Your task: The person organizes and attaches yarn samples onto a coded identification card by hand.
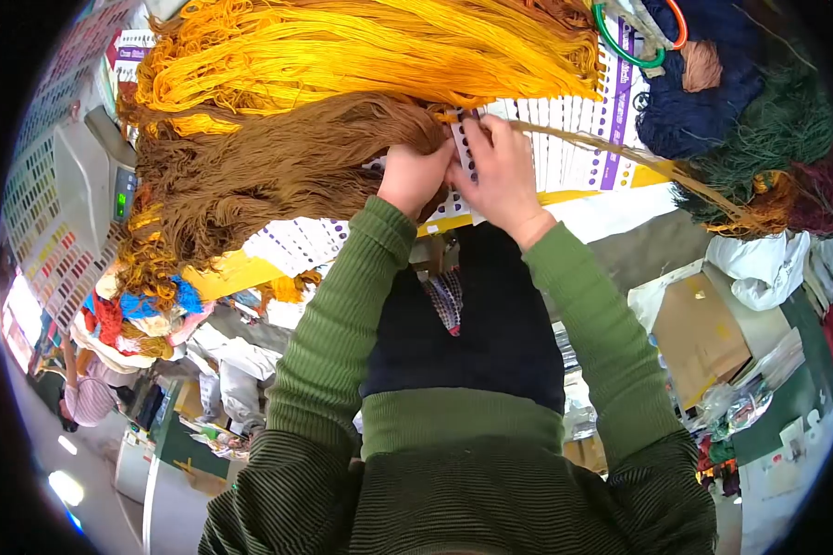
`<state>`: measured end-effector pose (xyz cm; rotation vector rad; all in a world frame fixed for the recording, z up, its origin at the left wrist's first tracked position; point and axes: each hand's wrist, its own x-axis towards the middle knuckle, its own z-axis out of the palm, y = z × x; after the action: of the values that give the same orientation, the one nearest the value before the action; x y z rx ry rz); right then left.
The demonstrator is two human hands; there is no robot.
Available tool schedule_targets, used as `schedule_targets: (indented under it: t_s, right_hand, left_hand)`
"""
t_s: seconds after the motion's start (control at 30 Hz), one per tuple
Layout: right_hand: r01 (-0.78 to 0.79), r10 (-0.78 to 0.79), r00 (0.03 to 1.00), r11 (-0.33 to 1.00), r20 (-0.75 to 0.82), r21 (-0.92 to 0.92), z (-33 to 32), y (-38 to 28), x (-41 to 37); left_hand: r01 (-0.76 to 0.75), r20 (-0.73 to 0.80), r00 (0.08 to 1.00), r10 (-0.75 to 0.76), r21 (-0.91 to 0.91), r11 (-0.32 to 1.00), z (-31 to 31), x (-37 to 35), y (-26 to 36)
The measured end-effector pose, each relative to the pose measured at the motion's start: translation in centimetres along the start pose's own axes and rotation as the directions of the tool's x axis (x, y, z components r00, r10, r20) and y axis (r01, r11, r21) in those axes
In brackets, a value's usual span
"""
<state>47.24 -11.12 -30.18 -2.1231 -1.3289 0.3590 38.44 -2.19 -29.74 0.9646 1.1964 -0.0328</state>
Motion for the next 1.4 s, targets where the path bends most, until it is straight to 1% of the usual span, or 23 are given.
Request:
schedule_targets:
  t_s: [0.1,0.23,0.33,0.37,0.4,0.47,0.57,0.63,0.7,0.8,0.83,0.87,0.9,0.93,1.03,1.07,1.13,1.17,1.2,1.3,1.33,1.37,1.4]
  right_hand:
    - [-0.002,-0.002,0.998,0.998,0.055,0.065,-0.1,0.6,-1.0]
    - [-0.105,0.1,0.994,0.922,0.033,0.372,0.2,1.9,-0.5]
    - [-0.153,0.145,0.988,0.927,0.049,0.342,-0.1,1.7,-0.4]
    - [-0.155,0.15,0.988,0.922,0.042,0.355,-0.1,1.7,-0.5]
    - [-0.156,0.155,0.987,0.917,0.031,0.367,0.0,1.7,-0.5]
    - [-0.152,0.155,0.988,0.919,0.021,0.363,0.4,1.6,-0.6]
    - [-0.135,0.133,0.991,0.938,0.025,0.32,0.7,1.6,-0.5]
    - [-0.138,0.122,0.99,0.942,0.072,0.307,0.0,1.3,-0.5]
    - [-0.165,0.153,0.986,0.912,0.06,0.375,0.1,1.6,-0.4]
    - [-0.22,0.217,0.974,0.828,0.067,0.516,0.2,1.7,-0.4]
    - [-0.268,0.27,0.959,0.75,0.089,0.605,0.2,1.6,-0.4]
    - [-0.309,0.319,0.941,0.661,0.116,0.684,0.1,1.6,-0.4]
    - [-0.305,0.337,0.936,0.628,0.103,0.716,-0.1,1.4,-0.2]
    - [-0.265,0.294,0.953,0.705,0.069,0.658,0.0,1.5,-0.1]
    - [-0.189,0.206,0.978,0.899,-0.002,0.396,1.3,2.1,-0.1]
    - [-0.198,0.197,0.98,0.939,0.033,0.28,1.1,1.4,0.0]
    - [-0.288,0.268,0.953,0.945,0.137,0.152,1.0,0.9,0.3]
    - [-0.295,0.276,0.952,0.944,0.133,0.149,1.0,0.8,0.4]
    - [-0.3,0.283,0.951,0.943,0.128,0.146,1.2,0.8,0.3]
    - [-0.3,0.293,0.95,0.952,0.109,0.055,1.1,0.3,0.6]
    - [-0.293,0.29,0.951,0.956,0.104,0.011,1.0,0.2,0.7]
    - [-0.283,0.279,0.955,0.959,0.104,0.018,1.1,0.3,0.7]
    - [-0.281,0.279,0.954,0.96,0.11,0.007,1.1,0.3,0.7]
  left_hand:
    - [-0.033,0.002,0.999,0.034,-0.121,0.992,0.4,0.3,-0.2]
    - [-0.093,0.013,0.996,0.093,-0.007,0.996,1.0,0.5,-0.1]
    - [-0.028,-0.007,1.0,0.028,-0.017,0.999,-0.3,0.2,0.8]
    - [-0.106,0.069,0.991,0.118,-0.161,0.981,-1.3,-0.1,1.7]
    - [-0.044,0.04,0.998,0.053,-0.208,0.977,-2.1,-0.3,2.0]
    - [-0.038,0.052,0.998,0.041,-0.066,0.997,-2.2,-0.8,2.5]
    - [-0.091,0.059,0.993,0.097,-0.097,0.991,-2.1,0.0,1.0]
    - [0.123,0.14,0.986,-0.086,-0.285,0.95,-3.0,-0.2,1.2]
    - [0.296,0.26,0.948,-0.185,-0.504,0.812,-3.0,-2.0,3.2]
    - [0.256,0.389,0.92,-0.057,-0.484,0.837,-3.3,-2.5,3.2]
    - [0.226,0.472,0.88,-0.043,-0.338,0.913,-3.1,-1.4,2.5]
    - [0.088,0.473,0.881,-0.002,-0.16,0.983,-2.1,-0.6,2.0]
    - [0.049,0.406,0.913,-0.04,-0.012,0.999,-1.3,0.3,1.0]
    - [0.022,0.333,0.94,-0.067,0.137,0.99,-0.9,0.8,0.1]
    - [-0.121,0.209,0.971,0.113,0.027,0.992,-1.9,0.1,0.8]
    - [-0.084,0.084,0.993,0.078,0.071,0.994,-3.0,-1.0,2.1]
    - [0.23,-0.034,0.972,-0.232,-0.037,0.972,-7.0,-3.6,4.6]
    - [0.259,-0.068,0.962,-0.263,-0.071,0.963,-10.7,-4.1,4.4]
    - [0.218,0.081,0.976,-0.205,-0.236,0.947,-14.9,-4.7,4.5]
    - [0.017,-0.27,0.96,-0.071,-0.197,0.98,-21.2,-9.0,9.8]
    - [-0.082,-0.286,0.958,0.02,-0.208,0.975,-22.8,-10.2,11.4]
    - [-0.17,-0.199,0.972,0.126,-0.221,0.96,-25.5,-10.9,12.4]
    - [-0.232,-0.384,0.917,0.111,-0.283,0.931,-26.0,-11.5,13.9]
